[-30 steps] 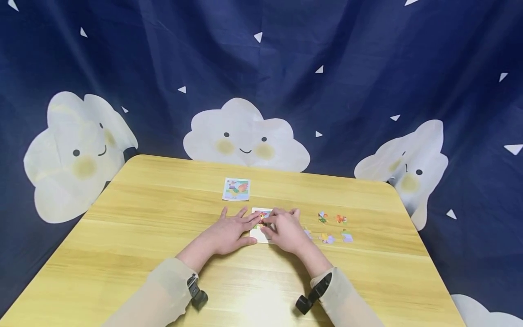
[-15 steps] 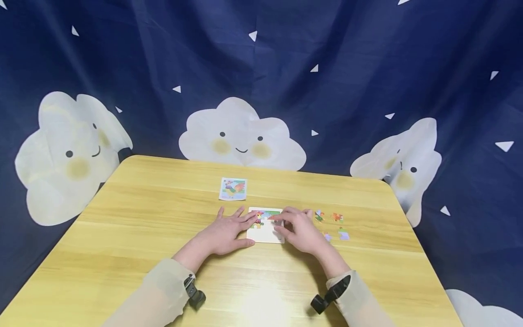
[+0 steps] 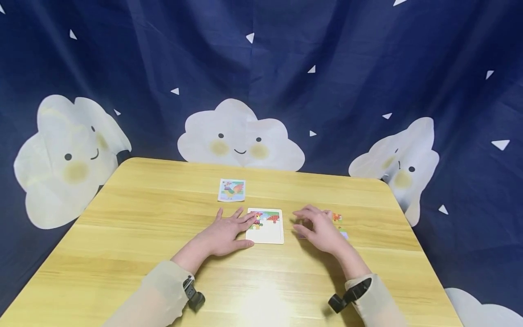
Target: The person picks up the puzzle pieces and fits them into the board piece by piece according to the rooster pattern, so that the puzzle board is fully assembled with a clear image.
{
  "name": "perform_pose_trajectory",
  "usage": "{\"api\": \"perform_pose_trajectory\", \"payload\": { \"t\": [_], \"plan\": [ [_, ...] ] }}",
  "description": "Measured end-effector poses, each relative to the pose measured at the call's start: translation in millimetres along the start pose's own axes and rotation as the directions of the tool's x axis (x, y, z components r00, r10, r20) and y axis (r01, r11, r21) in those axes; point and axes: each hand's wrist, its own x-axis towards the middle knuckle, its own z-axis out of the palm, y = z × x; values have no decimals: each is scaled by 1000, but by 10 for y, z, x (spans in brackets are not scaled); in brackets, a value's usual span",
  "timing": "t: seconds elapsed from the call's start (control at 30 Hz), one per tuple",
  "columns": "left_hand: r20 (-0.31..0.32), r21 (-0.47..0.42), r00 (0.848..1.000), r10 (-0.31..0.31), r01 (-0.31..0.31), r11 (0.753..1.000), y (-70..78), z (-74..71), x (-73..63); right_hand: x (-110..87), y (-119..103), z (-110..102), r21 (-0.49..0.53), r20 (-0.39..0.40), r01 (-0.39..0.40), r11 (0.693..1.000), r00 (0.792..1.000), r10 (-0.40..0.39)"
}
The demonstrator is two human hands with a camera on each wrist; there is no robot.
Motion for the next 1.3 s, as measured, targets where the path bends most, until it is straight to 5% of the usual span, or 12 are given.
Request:
{"api": "perform_pose_trajectory", "payload": {
  "t": [0.7, 1.3],
  "plan": [
    [-2, 0, 1000, 1, -1, 1000, -25, 38, 7, -122, 491, -357, -215, 8, -128, 968, 991, 133],
    [-18, -11, 1000, 11, -11, 1000, 8, 16, -16, -76, 611, -314, -5, -28, -226, 974, 974, 225]
  ]
}}
